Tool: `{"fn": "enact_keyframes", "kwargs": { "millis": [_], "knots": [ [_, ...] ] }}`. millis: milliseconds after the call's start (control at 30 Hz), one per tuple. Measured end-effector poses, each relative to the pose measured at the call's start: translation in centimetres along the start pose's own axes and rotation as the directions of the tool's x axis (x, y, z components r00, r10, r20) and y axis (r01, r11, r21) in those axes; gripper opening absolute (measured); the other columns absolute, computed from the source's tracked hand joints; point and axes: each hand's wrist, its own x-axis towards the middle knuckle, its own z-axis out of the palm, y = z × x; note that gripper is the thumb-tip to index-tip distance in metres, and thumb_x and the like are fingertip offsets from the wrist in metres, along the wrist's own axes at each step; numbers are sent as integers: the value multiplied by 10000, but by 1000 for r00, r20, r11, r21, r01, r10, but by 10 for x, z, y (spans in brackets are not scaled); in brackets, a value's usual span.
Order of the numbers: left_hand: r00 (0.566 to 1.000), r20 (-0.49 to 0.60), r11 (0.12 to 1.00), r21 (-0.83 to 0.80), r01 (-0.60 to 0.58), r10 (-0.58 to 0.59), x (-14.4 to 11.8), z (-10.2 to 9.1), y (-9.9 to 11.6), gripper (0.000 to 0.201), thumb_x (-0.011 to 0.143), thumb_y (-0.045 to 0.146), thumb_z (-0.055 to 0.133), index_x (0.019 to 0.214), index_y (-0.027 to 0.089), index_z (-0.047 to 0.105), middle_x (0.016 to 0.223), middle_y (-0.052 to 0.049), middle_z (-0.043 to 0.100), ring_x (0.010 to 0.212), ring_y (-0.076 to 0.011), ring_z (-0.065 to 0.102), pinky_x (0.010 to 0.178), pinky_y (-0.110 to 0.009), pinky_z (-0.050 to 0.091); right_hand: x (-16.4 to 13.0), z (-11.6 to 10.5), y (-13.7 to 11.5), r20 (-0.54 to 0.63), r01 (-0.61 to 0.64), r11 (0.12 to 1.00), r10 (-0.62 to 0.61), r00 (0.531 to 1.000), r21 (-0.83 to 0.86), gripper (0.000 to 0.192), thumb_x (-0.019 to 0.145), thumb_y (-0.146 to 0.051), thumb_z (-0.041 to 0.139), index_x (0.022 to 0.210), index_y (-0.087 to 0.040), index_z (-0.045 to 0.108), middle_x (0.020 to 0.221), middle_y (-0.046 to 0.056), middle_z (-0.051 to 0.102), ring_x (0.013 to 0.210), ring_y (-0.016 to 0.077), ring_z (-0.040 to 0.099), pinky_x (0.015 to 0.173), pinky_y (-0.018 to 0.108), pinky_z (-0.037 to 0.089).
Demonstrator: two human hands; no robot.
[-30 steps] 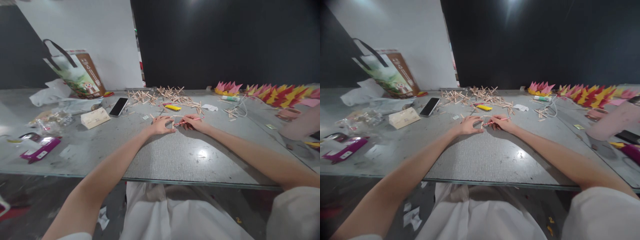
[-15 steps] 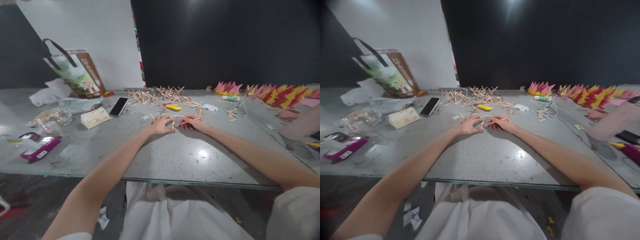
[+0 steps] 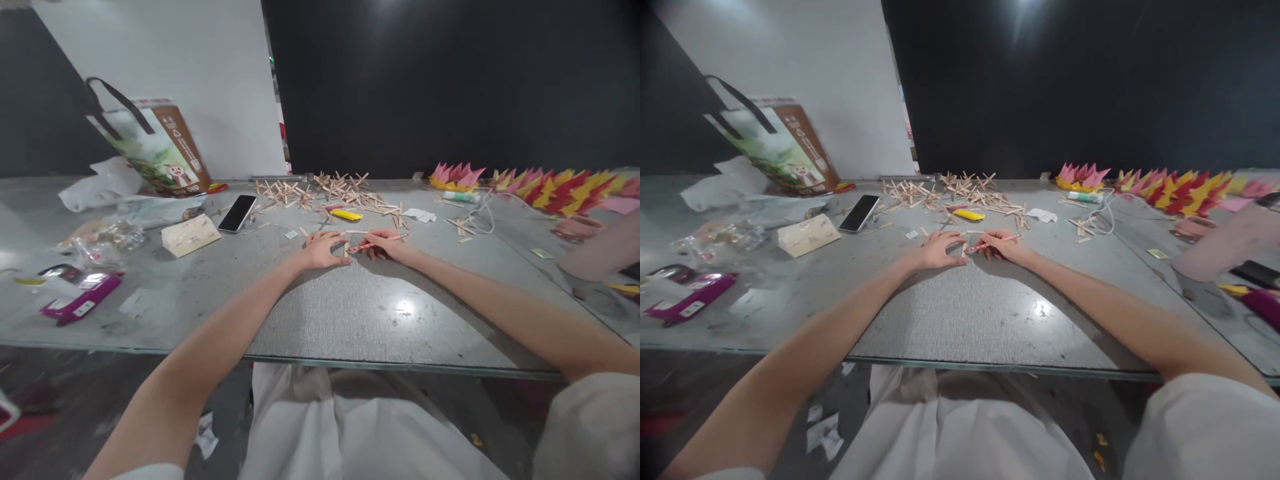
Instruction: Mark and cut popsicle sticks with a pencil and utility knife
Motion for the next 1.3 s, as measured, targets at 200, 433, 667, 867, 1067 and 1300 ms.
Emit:
{"fn": "enact_keyframes", "kwargs": {
  "millis": [200,433,667,867,1067,1300],
  "knots": [
    [1000,4,1000,9,8,-8,1,1,-1,943,804,932,596,1555,362,584,1714,-65,445,1585,-437,318,1291,-633,221,-2,1,-4,2,-5,1000,5,1000,-7,356,991,-471,640,942,-159,803,787,64,752,501,92,559,388,204,346],
    [1000,1,1000,-6,2,-2,0,0,0,921,808,921,605,1545,369,593,1715,-65,444,1577,-439,334,1292,-633,217,-2,0,-2,9,4,1000,-4,1000,-19,354,1004,-456,621,930,-160,802,795,64,748,496,89,554,393,205,362],
    [1000,10,1000,3,4,-4,-1,-2,2,936,814,932,584,1557,364,583,1718,-70,439,1579,-450,322,1293,-631,217,-2,2,-4,7,2,1000,-2,1000,-13,384,997,-499,638,925,-156,797,784,74,736,514,96,564,390,197,368],
    [1000,4,1000,1,3,-3,-1,-1,2,932,817,922,596,1554,352,588,1712,-76,448,1577,-443,331,1293,-625,221,-3,3,-6,-4,1,1000,-1,1000,-15,355,989,-482,647,935,-167,802,827,77,755,550,110,602,394,215,353],
    [1000,-7,1000,-10,-6,6,0,0,-1,940,802,943,589,1538,358,604,1707,-75,456,1574,-444,336,1290,-632,224,-3,3,-7,-6,7,1000,-7,1000,-24,339,995,-449,631,918,-168,805,795,62,743,503,89,567,399,217,349],
    [1000,6,1000,-1,7,-7,-2,-2,2,936,813,931,589,1553,359,588,1716,-77,444,1585,-447,319,1292,-631,216,-2,2,-5,-14,-3,1000,3,1000,-27,357,987,-471,636,924,-163,805,798,64,752,505,96,575,393,212,348]
  ]
}}
